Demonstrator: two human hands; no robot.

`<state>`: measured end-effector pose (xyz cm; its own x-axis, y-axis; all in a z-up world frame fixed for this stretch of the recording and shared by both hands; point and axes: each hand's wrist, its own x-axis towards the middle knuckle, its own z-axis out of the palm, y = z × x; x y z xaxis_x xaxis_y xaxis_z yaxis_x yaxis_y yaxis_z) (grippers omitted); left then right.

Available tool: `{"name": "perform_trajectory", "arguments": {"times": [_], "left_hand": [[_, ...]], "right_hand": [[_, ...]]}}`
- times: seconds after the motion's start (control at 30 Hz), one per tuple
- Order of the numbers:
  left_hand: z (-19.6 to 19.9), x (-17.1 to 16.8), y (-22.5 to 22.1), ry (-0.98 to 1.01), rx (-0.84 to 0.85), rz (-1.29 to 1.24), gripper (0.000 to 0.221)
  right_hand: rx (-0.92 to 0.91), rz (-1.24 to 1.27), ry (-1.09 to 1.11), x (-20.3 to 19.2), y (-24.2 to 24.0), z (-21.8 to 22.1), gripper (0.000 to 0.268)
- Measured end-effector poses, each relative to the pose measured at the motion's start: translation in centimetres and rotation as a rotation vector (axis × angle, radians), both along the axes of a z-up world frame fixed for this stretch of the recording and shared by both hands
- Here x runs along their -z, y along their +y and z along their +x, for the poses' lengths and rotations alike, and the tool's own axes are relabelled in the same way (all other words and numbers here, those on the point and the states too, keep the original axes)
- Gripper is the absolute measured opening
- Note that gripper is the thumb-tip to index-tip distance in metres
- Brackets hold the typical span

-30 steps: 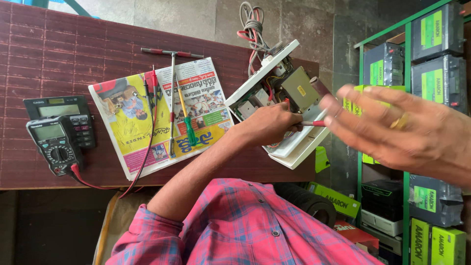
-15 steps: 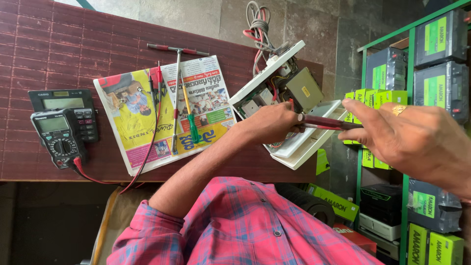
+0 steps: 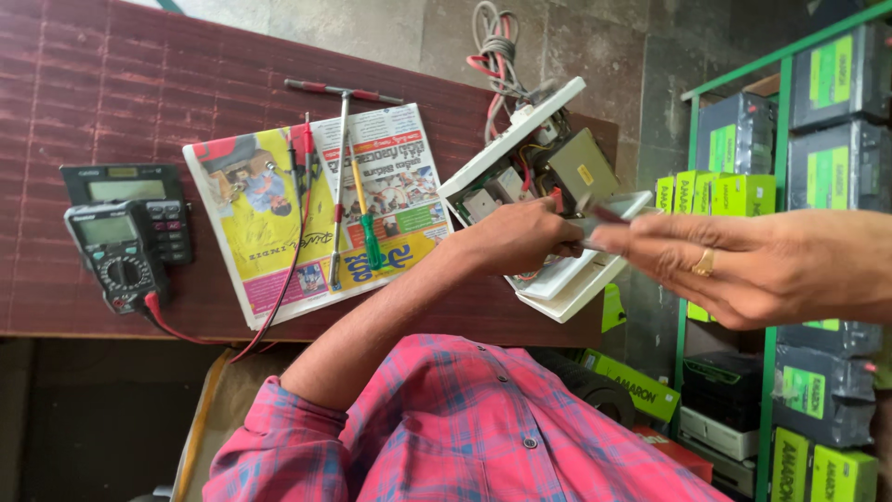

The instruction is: The person repairs an open white electronic device on a workbench. They use a multimeter to test components, then use a screwdriver and an L-shaped wrench to tighten screws on the internal circuit board and casing. Finally, they reattach the front cover of the device.

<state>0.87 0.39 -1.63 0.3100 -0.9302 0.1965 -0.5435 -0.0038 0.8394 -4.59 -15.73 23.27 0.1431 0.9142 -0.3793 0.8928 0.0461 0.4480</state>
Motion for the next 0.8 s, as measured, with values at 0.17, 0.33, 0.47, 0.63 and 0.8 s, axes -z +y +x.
{"name": "perform_trajectory", "arguments": {"times": [0.17, 0.33, 0.47, 0.63, 0.8], "left_hand": [[-2.6, 2.8, 1.7, 0.052, -0.373, -0.137, 0.035], [-6.4, 7.9, 2.4, -0.009, -0.689, 0.001, 0.061], [-7.5, 11.2, 1.0, -0.129, -0.739, 0.023, 0.059], [-7.1, 13.2, 0.4, -0.288, -0.665, 0.016, 0.053], [-6.9, 13.8, 0.1, -0.262, -0.692, -0.05, 0.06]], "right_hand": [[0.236, -0.112, -0.039, 0.5, 0.5, 0.1, 0.056], [0.427, -0.049, 0.174, 1.1, 0.3, 0.4, 0.052], [0.511, -0.025, 0.317, 1.7, 0.3, 1.1, 0.041], [0.877, -0.012, 0.545, 2.8, 0.7, 1.4, 0.046], [1.424, 0.218, 0.537, 2.0, 2.7, 0.6, 0.035]]}}
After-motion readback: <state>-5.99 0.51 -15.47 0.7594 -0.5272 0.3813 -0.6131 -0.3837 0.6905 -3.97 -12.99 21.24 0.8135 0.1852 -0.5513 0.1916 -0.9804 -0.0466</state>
